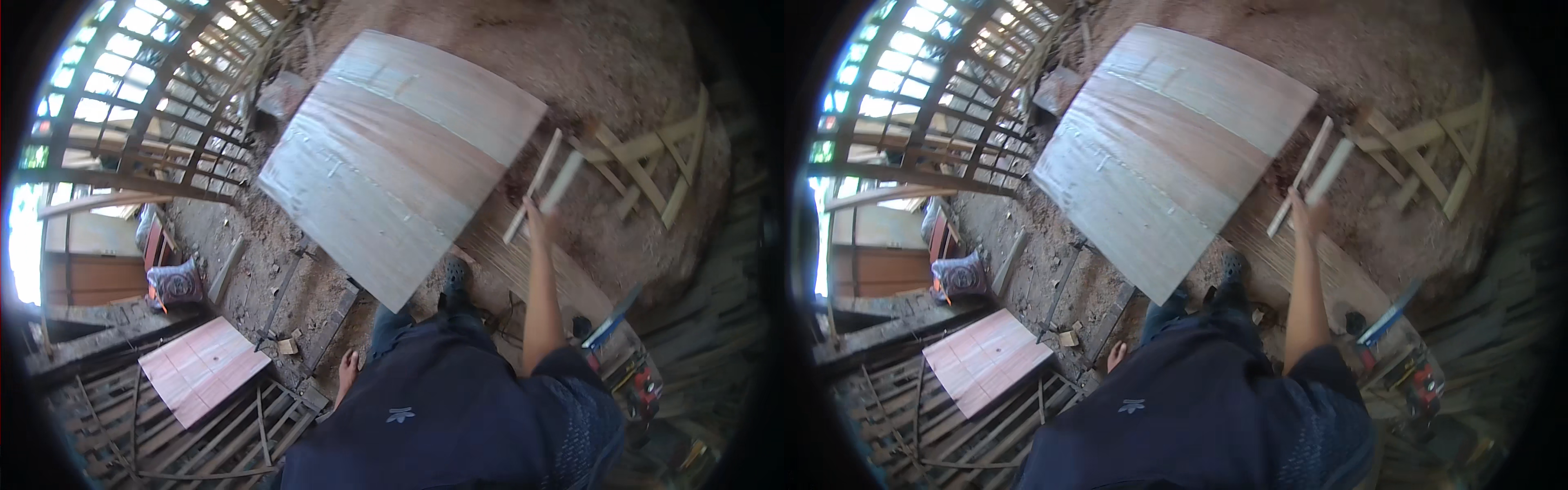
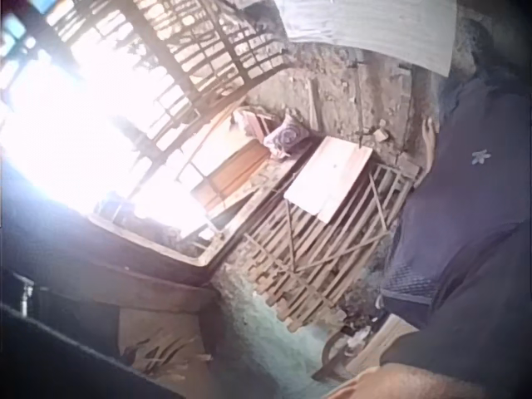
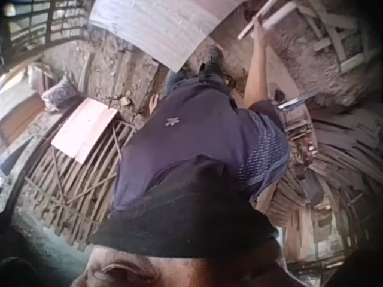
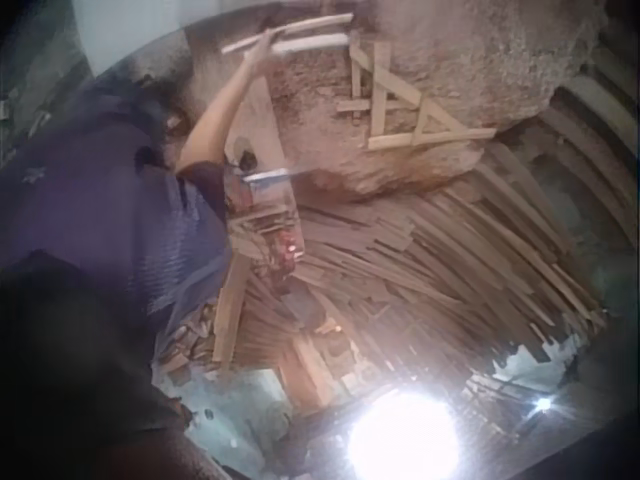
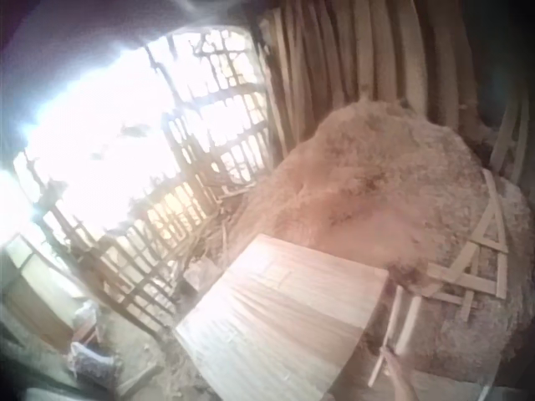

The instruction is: Measure and cut a wooden panel using a circular saw and hand tools.

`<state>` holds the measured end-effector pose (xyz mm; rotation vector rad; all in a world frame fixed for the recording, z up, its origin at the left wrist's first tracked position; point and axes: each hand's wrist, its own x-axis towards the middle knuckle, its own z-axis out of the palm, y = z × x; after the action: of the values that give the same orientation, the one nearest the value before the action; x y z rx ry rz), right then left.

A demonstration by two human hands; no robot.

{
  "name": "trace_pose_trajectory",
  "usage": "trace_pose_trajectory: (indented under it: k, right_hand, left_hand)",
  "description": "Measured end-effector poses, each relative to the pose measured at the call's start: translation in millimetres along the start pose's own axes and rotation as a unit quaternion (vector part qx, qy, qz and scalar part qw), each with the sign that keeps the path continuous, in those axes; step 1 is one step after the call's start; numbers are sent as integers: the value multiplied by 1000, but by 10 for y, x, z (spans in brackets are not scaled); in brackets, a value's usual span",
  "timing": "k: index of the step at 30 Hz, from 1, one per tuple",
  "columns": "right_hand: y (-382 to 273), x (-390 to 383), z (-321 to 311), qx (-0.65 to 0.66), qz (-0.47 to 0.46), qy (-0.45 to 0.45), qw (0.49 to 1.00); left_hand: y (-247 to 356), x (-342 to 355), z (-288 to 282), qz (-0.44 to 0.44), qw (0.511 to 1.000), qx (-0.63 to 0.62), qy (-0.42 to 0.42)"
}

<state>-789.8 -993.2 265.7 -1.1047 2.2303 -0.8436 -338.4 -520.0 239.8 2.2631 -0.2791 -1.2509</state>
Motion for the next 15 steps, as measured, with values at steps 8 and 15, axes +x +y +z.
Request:
trace_pose_trajectory:
  k: [8, 15]
  right_hand:
    - [-926, -1655, -172, 152, -72, -234, 958]
    - [-2679, -2135, 1325, 172, -94, -405, 893]
  left_hand:
    - [134, 1256, -223, 48, 996, -49, -58]
    - [-1006, 1867, -866, -30, 975, -212, 65]
